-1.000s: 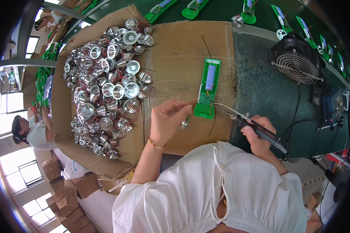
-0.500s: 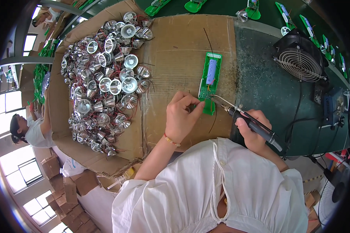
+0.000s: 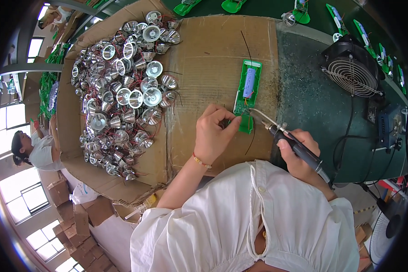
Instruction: Soldering electronic components and wires onto small circuit boards for lighting fixtures.
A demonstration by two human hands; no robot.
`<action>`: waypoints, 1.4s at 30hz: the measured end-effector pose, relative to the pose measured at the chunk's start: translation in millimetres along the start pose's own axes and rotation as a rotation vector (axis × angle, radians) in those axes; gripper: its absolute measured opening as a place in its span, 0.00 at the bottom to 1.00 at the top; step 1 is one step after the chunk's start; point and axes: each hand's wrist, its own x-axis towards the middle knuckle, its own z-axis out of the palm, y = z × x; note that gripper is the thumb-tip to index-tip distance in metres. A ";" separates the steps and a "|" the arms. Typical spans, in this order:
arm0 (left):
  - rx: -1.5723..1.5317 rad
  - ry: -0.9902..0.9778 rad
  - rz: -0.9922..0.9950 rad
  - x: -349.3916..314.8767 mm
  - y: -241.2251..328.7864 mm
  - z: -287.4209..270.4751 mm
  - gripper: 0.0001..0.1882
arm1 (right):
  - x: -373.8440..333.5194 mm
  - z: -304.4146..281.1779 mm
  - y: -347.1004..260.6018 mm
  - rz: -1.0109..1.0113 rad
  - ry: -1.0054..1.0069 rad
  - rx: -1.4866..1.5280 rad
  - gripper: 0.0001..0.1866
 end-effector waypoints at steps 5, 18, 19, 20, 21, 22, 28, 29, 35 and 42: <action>0.004 -0.017 -0.025 0.5 1.3 -2.2 0.06 | -9.2 -2.1 14.4 0.075 0.097 0.171 0.08; -0.079 0.103 0.084 -3.2 -5.3 -8.6 0.08 | -11.7 -0.7 14.6 0.177 0.133 0.245 0.09; -0.079 0.101 0.084 -3.0 -2.7 -7.7 0.08 | -10.9 -0.6 14.7 0.178 0.135 0.244 0.09; -0.261 0.150 0.002 -3.6 2.9 -6.8 0.10 | -10.1 -0.4 14.2 0.176 0.120 0.218 0.10; -0.442 0.199 -0.081 -4.1 7.5 -5.6 0.12 | -10.0 -0.2 13.9 0.173 0.105 0.192 0.10; -0.442 0.200 -0.082 -4.7 10.6 -4.0 0.12 | -11.1 0.2 14.4 0.174 0.104 0.192 0.10; -0.313 0.055 -0.137 -5.0 -2.5 -6.6 0.06 | -9.6 2.6 17.4 0.147 0.118 0.188 0.10; -0.226 0.051 -0.132 -3.3 3.4 -6.9 0.04 | -9.2 3.5 16.6 0.158 0.119 0.182 0.09; -0.094 -0.007 -0.129 1.3 0.5 -1.4 0.06 | -4.2 10.5 19.3 0.179 0.117 0.179 0.09; -0.066 -0.009 -0.126 3.5 -1.0 -0.1 0.08 | -1.2 17.5 20.8 0.263 0.125 0.259 0.08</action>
